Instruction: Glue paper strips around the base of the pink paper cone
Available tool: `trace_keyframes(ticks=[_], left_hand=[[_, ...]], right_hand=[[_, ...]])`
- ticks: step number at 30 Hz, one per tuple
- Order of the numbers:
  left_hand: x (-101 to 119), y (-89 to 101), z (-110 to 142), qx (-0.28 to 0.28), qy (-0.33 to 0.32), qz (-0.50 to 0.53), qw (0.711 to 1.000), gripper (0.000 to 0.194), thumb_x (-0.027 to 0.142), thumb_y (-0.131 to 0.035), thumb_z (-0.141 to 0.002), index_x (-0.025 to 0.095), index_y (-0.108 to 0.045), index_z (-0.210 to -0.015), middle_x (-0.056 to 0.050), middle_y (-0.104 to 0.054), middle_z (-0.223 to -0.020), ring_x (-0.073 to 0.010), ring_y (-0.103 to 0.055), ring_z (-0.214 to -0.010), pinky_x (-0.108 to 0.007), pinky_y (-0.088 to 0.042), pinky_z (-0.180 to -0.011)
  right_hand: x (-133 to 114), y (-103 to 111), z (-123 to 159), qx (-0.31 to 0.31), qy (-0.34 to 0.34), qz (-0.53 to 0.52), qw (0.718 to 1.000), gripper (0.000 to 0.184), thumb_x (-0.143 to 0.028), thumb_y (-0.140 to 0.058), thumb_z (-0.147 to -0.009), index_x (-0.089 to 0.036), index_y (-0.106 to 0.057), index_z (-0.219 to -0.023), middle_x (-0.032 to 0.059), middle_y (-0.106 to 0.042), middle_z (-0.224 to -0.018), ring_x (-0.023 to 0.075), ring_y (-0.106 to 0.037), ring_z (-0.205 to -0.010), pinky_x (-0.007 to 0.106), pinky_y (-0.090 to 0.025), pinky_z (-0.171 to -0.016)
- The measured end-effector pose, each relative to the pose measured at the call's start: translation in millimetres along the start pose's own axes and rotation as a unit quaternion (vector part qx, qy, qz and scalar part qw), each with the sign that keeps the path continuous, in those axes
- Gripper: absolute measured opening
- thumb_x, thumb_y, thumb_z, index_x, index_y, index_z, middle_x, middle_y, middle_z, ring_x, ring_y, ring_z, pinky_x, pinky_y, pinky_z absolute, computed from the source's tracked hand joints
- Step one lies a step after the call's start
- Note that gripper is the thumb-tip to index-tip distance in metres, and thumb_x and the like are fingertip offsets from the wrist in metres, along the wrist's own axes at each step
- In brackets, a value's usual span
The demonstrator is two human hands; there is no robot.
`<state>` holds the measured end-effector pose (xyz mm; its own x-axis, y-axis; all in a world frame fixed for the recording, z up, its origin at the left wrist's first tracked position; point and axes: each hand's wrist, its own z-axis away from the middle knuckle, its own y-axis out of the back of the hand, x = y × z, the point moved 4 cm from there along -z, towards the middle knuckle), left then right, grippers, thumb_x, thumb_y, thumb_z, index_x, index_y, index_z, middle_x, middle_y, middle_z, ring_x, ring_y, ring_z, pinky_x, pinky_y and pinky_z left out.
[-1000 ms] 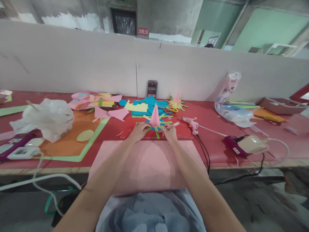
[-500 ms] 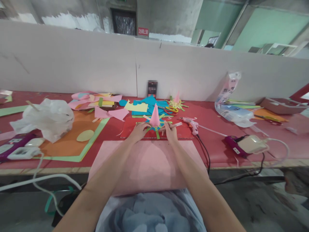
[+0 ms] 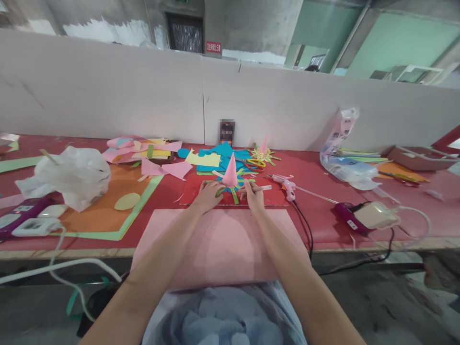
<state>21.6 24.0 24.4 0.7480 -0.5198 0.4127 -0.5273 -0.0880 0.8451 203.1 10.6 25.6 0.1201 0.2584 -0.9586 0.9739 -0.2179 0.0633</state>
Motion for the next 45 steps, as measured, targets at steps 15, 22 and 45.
trace_keyframes(ticks=[15, 22, 45], left_hand=[[-7, -3.8, 0, 0.013, 0.018, 0.037, 0.999, 0.036, 0.011, -0.045, -0.082, 0.027, -0.059, -0.111, -0.003, -0.057, -0.128, -0.0219, -0.044, -0.125, -0.055, -0.010, -0.112], [7, 10.5, -1, 0.066, -0.048, 0.082, 0.993, 0.025, 0.015, -0.050, -0.083, 0.022, -0.065, -0.102, -0.005, -0.061, -0.109, -0.0186, -0.055, -0.107, -0.039, -0.039, -0.100], [2, -7.2, -1, -0.006, -0.108, 0.104, 0.989, 0.040, 0.005, -0.043, -0.081, 0.024, -0.069, -0.106, -0.006, -0.055, -0.111, -0.0167, -0.054, -0.106, -0.033, -0.042, -0.100]], right_hand=[[5, -2, -2, -0.027, -0.006, 0.031, 0.999, 0.039, -0.058, -0.056, -0.078, -0.021, -0.050, -0.065, -0.0001, -0.062, -0.049, 0.0142, -0.055, -0.041, 0.025, -0.040, -0.044], [10, -1, -3, -0.030, -0.010, 0.050, 0.998, 0.039, -0.057, -0.056, -0.078, -0.021, -0.049, -0.063, -0.0014, -0.060, -0.047, 0.0136, -0.053, -0.038, 0.024, -0.038, -0.043], [2, 1, 0, -0.031, 0.000, 0.125, 0.992, 0.034, -0.043, -0.051, -0.080, -0.023, -0.043, -0.054, -0.0036, -0.055, -0.040, 0.0139, -0.051, -0.040, 0.023, -0.037, -0.046]])
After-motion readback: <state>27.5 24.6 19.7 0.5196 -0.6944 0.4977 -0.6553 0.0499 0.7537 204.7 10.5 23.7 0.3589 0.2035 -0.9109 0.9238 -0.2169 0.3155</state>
